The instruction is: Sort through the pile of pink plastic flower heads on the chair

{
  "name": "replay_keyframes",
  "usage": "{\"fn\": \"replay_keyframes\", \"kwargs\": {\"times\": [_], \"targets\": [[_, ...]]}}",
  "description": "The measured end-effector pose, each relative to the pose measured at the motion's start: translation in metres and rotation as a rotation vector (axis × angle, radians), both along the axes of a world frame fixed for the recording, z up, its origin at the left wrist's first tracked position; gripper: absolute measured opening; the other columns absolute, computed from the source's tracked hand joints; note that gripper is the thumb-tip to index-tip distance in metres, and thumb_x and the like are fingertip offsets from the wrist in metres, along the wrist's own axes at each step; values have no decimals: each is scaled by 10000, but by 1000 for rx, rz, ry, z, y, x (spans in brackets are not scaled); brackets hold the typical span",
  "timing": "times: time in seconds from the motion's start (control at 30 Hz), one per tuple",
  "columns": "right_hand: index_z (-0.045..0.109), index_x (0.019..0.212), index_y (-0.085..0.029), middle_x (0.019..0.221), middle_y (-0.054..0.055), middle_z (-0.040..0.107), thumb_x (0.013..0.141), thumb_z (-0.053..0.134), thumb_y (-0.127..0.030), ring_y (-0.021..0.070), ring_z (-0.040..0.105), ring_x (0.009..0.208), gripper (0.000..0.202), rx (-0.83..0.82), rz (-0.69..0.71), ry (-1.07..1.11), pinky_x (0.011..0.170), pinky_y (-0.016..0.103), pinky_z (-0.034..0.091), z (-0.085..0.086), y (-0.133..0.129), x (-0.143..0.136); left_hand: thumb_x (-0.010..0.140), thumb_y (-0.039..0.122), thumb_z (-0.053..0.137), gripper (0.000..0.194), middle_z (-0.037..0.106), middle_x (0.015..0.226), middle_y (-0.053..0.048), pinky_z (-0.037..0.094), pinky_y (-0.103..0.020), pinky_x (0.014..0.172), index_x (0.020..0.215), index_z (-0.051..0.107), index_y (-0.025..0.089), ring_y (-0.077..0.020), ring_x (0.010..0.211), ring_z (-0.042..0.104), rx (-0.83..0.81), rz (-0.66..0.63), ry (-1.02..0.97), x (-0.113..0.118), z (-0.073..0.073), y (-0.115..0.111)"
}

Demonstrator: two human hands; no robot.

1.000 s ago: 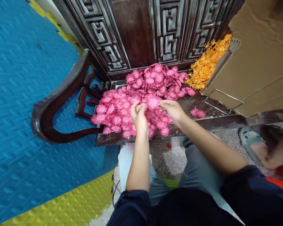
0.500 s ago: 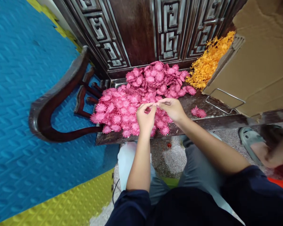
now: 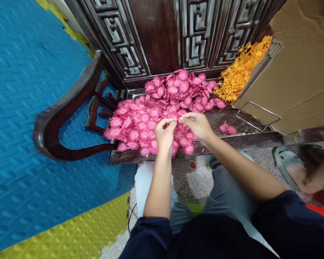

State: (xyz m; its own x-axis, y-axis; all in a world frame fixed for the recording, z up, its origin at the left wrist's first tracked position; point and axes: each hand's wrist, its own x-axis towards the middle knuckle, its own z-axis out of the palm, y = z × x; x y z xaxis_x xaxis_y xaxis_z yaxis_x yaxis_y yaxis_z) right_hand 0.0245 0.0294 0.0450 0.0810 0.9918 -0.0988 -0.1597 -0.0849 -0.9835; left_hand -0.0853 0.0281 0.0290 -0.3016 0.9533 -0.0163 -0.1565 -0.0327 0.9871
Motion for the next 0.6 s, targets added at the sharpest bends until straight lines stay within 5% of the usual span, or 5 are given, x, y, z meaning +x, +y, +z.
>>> {"fn": "replay_keyframes", "kwargs": {"times": [0.23,0.6], "targets": [[638,638,-160,607,-25,621,619,665,-219,92,529,576,68,-24,10,35,628,245,421,2,1,3,565,199,731,93,651,665,10,457,-257,736,630,670,170,-105,689,576,-10,-44,-138,2,-1,0],[622,655,-160,617,-31,607,623,651,-225,88,518,584,78,-2,-21,20,643,247,414,-1,1,1,701,330,660,168,591,643,20,410,-222,689,665,646,167,-94,652,516,-5,-49,4,0,-4,0]]}}
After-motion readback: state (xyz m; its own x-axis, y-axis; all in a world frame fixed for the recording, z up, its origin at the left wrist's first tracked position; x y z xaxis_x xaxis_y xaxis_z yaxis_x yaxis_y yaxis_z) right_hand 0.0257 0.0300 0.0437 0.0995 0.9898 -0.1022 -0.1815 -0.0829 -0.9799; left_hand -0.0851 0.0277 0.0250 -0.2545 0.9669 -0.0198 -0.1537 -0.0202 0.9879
